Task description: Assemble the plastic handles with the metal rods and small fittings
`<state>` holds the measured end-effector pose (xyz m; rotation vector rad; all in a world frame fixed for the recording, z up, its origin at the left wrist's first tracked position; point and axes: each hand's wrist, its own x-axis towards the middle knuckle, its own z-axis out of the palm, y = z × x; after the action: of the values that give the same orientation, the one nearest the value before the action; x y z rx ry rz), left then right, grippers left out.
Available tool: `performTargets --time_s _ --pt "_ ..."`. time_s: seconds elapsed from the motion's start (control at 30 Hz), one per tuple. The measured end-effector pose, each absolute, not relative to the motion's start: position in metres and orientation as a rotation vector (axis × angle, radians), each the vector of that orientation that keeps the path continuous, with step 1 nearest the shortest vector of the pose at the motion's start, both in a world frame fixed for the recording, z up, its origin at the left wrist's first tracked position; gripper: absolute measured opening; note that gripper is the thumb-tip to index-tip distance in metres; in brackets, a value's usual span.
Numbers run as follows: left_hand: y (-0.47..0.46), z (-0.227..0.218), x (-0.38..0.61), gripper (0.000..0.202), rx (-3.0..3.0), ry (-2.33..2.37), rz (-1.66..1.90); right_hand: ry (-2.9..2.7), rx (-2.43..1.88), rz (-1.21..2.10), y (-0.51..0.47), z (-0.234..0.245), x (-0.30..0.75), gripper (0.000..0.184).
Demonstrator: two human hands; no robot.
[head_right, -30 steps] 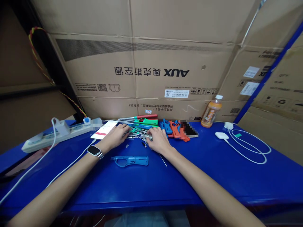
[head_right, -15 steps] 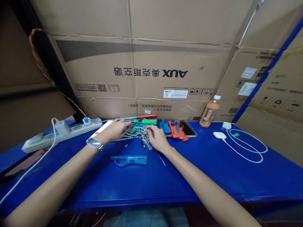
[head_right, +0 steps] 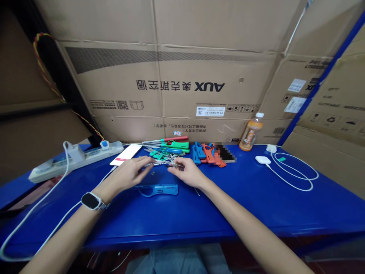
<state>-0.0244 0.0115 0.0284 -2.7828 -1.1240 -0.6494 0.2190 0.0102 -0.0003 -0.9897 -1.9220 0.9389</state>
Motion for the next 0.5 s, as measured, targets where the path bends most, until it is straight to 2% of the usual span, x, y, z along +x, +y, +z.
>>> performTargets --time_s 0.13,0.33,0.5 --pt "0.001 0.023 -0.028 0.022 -2.807 -1.173 -0.631 -2.016 -1.014 0.937 0.004 -0.001 0.215 0.025" --pt "-0.001 0.015 -0.037 0.033 -2.782 -1.251 -0.716 -2.072 -1.027 0.922 -0.004 -0.001 0.203 0.022" --pt "-0.005 0.012 -0.032 0.034 -2.747 -1.076 -0.832 -2.088 -1.046 0.859 -0.004 -0.002 0.200 0.024"
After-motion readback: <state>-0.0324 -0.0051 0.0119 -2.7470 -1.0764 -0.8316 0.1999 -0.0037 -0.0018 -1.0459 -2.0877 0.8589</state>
